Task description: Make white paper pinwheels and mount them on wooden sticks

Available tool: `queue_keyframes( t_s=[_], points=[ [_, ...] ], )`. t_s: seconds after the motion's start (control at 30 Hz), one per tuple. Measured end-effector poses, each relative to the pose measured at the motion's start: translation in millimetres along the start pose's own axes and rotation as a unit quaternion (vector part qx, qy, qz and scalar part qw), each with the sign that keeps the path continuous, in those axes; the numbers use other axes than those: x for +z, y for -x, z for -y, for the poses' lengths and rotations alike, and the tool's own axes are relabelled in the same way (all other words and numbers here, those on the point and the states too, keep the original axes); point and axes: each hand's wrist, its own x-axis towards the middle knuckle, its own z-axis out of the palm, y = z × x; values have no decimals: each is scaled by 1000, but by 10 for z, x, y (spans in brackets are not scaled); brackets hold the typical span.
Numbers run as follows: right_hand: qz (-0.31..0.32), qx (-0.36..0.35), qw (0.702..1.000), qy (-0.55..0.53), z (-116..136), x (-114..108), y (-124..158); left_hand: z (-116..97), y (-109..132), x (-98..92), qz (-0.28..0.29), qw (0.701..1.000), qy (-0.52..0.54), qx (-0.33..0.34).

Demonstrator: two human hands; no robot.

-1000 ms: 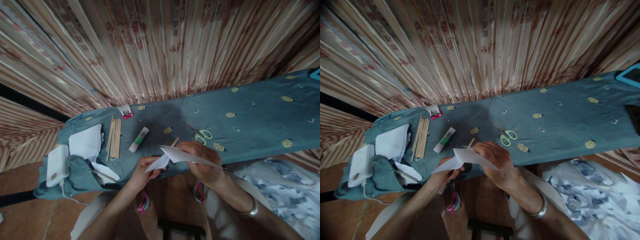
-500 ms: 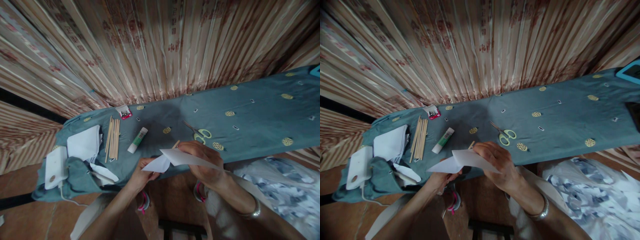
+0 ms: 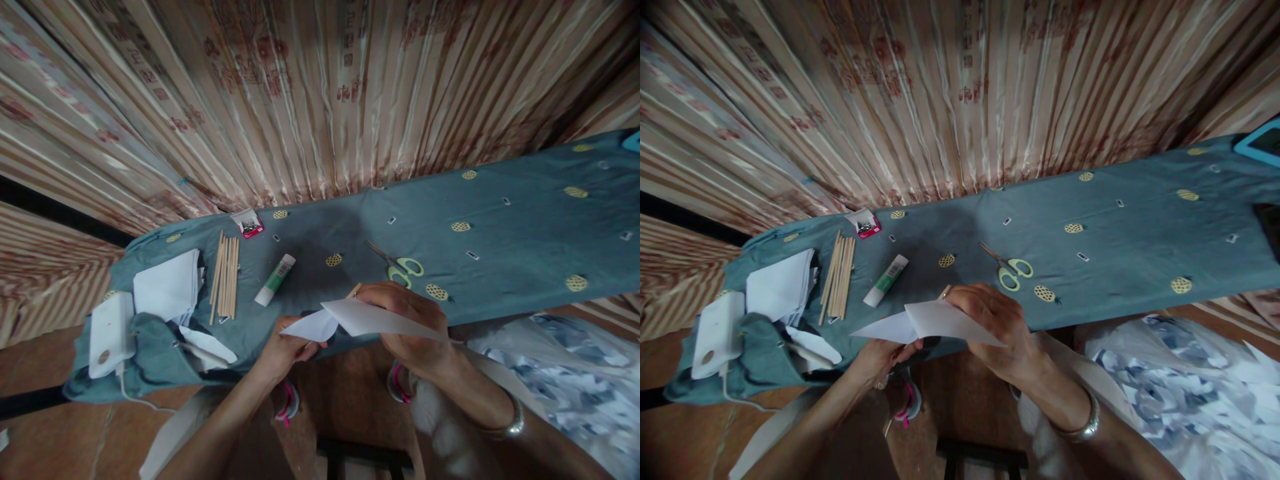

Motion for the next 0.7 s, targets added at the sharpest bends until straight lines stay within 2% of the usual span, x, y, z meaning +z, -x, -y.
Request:
queue_keyframes(
  t_s=[0.1,0.23,0.33,0.47,0.6,0.63,0.7],
  points=[
    [7,37,999,-24,38,-33,-37,19,-14,-31,-4,1000,-5,2],
    [38,155,985,-70,56,-54,-64,24,-20,-56,-17,999,-38,18],
    [32,216,971,-101,43,-54,-54,-23,-10,-55,-33,998,-42,35],
    [46,213,970,-103,70,-91,-49,-141,-17,-97,-70,995,-25,62],
    [99,201,968,-115,140,-125,-59,-206,-54,-160,-180,981,-8,73],
    [112,197,967,-117,150,-120,-57,-199,-60,-162,-188,980,-5,68],
    [129,171,970,-117,155,-96,-46,-160,-57,-144,-161,986,-7,50]
  ],
)
